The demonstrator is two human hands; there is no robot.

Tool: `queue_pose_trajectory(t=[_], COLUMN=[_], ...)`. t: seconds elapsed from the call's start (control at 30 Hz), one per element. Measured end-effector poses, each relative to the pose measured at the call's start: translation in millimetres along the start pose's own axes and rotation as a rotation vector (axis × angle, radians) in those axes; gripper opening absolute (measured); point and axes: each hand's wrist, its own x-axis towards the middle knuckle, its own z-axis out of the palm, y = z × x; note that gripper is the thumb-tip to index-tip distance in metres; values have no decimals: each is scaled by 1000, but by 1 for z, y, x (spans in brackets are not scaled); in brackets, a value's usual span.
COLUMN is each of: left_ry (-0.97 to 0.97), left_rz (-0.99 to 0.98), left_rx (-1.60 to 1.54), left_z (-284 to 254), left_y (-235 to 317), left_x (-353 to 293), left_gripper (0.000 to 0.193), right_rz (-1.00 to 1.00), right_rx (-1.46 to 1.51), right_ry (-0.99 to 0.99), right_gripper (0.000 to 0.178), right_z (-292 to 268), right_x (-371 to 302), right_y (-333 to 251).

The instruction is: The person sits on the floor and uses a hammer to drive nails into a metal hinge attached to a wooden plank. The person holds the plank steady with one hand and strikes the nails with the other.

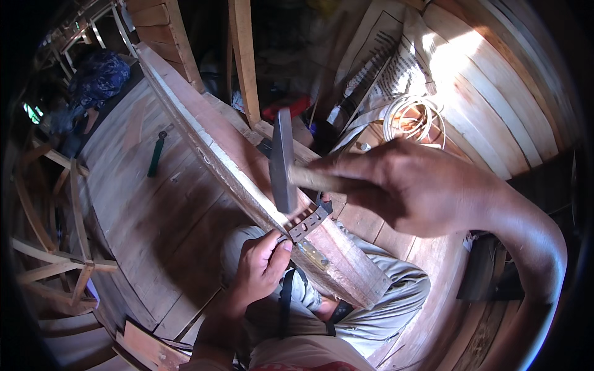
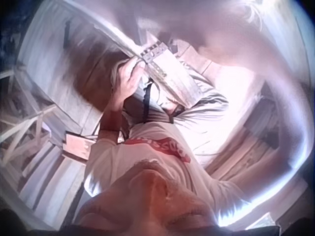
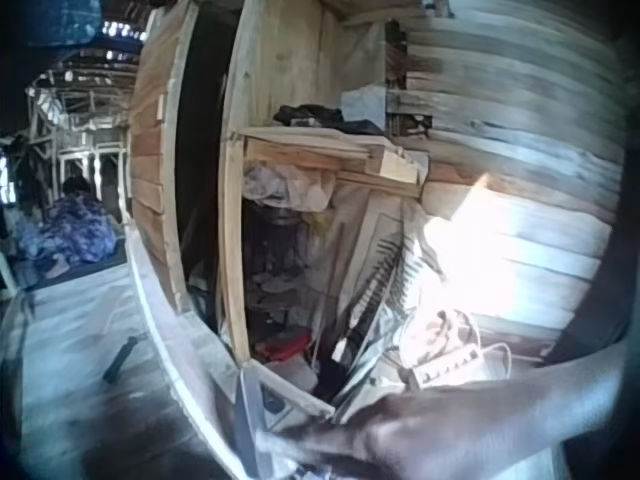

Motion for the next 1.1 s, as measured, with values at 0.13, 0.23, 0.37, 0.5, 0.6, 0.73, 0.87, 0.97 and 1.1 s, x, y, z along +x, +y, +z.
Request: queue_pose_trajectory(t=[0.13, 0.23, 0.37, 0.5, 0.6, 0.73, 0.87, 0.97, 1.1], left_ry=[15, 13, -22, -1, 12, -19, -9, -23, -9], left_rz=[14, 16, -4, -6, 0, -18, -9, 16, -4], left_rx=[-53, -80, -88, -90, -113, -98, -130, -145, -87], left_z=[5, 5, 3, 2, 3, 1, 1, 2, 1], left_y=[-3, -3, -7, -6, -5, -6, -7, -10, -8], left_x=[2, 4, 2, 1, 2, 0, 5, 3, -2], left_gripper=[19, 18, 17, 16, 16, 15, 15, 14, 13], right_rz=[16, 105, -36, -32, 51, -27, -43, 1, -55], right_rx=[18, 84, 58, -40, 2, -33, -23, -65, -28], right_ry=[-43, -156, -20, -102, -36, -157, -5, -198, -78], right_gripper=[40, 40, 38, 48, 45, 45, 46, 43, 44], right_z=[-2, -19, -8, -11, -24, -11, -24, -12, -9], right_x=[1, 6, 8, 16, 15, 15, 20, 12, 18], right_y=[1, -7, 7, 4, -13, 4, 2, -4, 3])
